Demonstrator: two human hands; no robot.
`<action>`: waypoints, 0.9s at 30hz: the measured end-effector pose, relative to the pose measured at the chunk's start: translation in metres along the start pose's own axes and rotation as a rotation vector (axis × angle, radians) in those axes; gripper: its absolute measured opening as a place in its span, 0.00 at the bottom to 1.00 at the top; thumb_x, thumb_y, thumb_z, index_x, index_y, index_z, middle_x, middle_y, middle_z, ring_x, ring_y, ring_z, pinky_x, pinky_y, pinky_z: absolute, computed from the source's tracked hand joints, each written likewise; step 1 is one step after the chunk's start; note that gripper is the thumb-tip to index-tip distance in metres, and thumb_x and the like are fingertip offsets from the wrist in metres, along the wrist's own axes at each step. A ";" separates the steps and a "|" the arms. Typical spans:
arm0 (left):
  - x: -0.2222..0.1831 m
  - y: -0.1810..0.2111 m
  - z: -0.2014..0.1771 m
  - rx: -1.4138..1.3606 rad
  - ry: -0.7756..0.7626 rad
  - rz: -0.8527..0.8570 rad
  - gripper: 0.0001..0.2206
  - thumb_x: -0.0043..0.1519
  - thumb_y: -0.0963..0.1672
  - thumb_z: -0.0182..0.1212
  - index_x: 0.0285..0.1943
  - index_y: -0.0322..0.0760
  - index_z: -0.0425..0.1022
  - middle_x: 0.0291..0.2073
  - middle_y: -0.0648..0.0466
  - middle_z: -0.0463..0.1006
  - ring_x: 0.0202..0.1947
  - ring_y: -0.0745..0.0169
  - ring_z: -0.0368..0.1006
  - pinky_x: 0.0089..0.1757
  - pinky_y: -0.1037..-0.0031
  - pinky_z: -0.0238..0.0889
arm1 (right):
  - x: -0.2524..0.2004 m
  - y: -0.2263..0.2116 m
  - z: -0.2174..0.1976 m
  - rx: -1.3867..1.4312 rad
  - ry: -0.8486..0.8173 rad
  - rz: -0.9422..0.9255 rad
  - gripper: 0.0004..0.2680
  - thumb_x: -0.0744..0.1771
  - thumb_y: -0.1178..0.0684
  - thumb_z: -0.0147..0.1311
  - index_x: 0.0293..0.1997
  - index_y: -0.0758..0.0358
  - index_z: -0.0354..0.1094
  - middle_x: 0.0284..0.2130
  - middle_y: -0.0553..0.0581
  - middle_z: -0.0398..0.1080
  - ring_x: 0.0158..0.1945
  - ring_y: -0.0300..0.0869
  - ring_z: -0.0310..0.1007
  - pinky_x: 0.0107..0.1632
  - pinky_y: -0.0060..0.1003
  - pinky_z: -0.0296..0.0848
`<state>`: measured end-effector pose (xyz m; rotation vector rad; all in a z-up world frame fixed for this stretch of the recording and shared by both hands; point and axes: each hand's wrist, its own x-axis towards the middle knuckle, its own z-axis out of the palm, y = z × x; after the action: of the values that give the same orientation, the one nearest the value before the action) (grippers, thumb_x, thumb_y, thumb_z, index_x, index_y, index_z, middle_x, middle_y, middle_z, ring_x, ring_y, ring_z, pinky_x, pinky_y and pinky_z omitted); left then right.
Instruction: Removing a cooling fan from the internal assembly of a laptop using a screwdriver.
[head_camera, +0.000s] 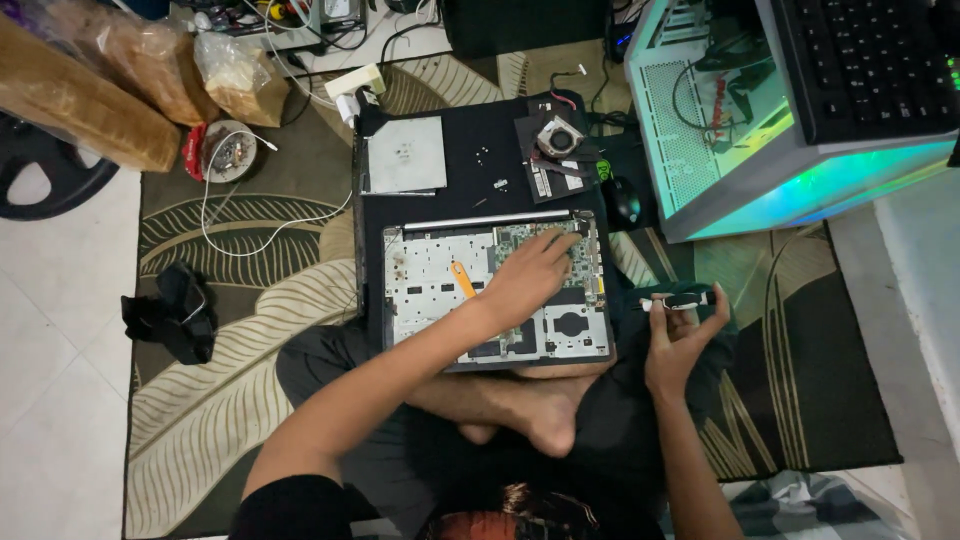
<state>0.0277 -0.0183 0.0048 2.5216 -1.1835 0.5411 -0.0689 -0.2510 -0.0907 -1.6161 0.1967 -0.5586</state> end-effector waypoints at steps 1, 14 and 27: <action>0.001 0.000 -0.002 0.025 0.000 0.015 0.07 0.65 0.40 0.62 0.41 0.25 0.78 0.54 0.41 0.75 0.60 0.44 0.69 0.55 0.59 0.69 | 0.000 0.001 -0.001 0.014 0.001 0.001 0.29 0.71 0.69 0.48 0.79 0.53 0.33 0.45 0.67 0.70 0.48 0.51 0.77 0.55 0.53 0.76; 0.001 -0.001 -0.003 0.008 -0.095 0.018 0.04 0.64 0.38 0.61 0.42 0.27 0.77 0.49 0.45 0.74 0.54 0.51 0.68 0.43 0.68 0.70 | 0.001 0.002 0.001 -0.055 0.001 -0.013 0.29 0.71 0.68 0.51 0.78 0.55 0.32 0.44 0.69 0.72 0.46 0.53 0.78 0.53 0.49 0.74; -0.017 0.011 0.006 -0.304 0.070 -0.159 0.07 0.68 0.38 0.53 0.43 0.21 0.74 0.50 0.39 0.73 0.58 0.42 0.69 0.60 0.62 0.62 | 0.012 -0.056 0.039 0.061 0.018 -0.035 0.31 0.72 0.68 0.52 0.78 0.43 0.31 0.53 0.67 0.71 0.50 0.43 0.77 0.55 0.37 0.77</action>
<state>0.0099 -0.0160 -0.0069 2.2913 -0.9499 0.3750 -0.0518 -0.2139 -0.0343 -1.5579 0.1637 -0.6011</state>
